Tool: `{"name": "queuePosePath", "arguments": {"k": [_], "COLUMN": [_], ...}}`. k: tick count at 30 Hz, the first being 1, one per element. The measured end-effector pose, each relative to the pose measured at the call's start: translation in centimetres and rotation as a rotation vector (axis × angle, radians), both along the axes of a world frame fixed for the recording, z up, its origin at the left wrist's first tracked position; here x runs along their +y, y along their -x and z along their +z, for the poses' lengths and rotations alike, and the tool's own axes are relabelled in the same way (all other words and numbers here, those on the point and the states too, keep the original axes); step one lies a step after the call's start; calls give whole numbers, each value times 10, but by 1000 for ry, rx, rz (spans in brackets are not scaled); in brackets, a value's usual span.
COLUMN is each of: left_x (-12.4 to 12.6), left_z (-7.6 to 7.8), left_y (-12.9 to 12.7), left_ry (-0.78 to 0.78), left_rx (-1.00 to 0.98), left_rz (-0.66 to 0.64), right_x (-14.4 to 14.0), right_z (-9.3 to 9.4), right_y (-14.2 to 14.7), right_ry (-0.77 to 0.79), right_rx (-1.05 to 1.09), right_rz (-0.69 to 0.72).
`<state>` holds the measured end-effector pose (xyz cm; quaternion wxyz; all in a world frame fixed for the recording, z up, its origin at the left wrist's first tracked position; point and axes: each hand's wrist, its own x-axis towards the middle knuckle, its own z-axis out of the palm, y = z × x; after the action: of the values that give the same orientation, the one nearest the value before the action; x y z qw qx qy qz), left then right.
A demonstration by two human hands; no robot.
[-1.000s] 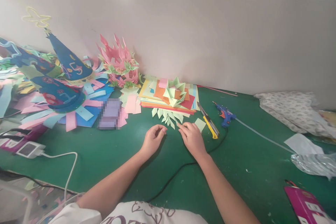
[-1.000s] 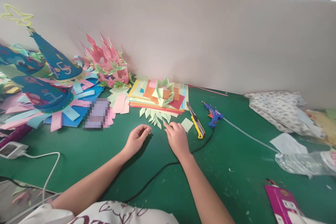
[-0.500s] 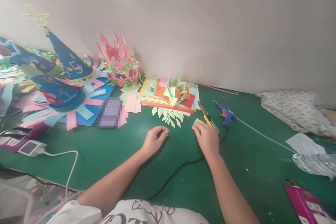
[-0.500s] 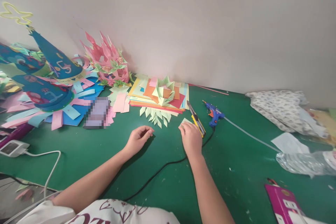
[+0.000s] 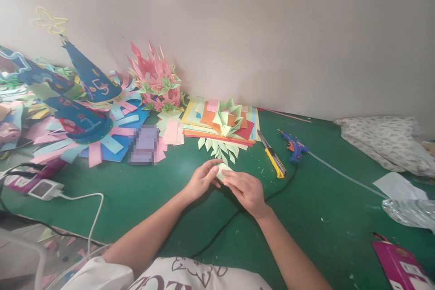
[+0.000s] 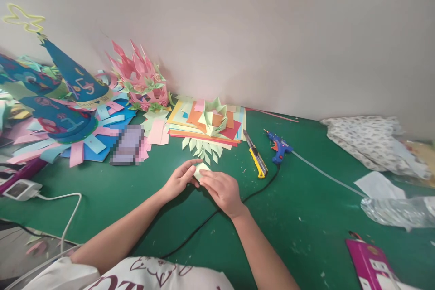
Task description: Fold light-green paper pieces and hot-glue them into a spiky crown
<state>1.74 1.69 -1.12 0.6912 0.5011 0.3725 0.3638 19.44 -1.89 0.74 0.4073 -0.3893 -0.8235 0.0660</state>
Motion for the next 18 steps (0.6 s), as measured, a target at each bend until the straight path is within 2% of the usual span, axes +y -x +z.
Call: {"name": "queuePosePath", "arguments": {"k": [3, 7, 12, 16, 18], "left_x": [4, 7, 5, 2, 0], "left_z": [-1, -1, 1, -2, -3], "left_y": [2, 6, 6, 4, 3], "left_ry": [-16, -2, -43, -209, -285], "left_rx": [-4, -8, 87, 230, 284], "left_rz": [82, 109, 69, 18, 4], "right_x": [0, 0, 1, 0, 0], "right_z": [-3, -3, -5, -10, -12], "right_y": [3, 0, 5, 11, 13], "right_ry": [126, 253, 388, 618, 685], "right_rx": [52, 133, 276, 451, 500], "right_rz": [68, 43, -154, -234, -250]}}
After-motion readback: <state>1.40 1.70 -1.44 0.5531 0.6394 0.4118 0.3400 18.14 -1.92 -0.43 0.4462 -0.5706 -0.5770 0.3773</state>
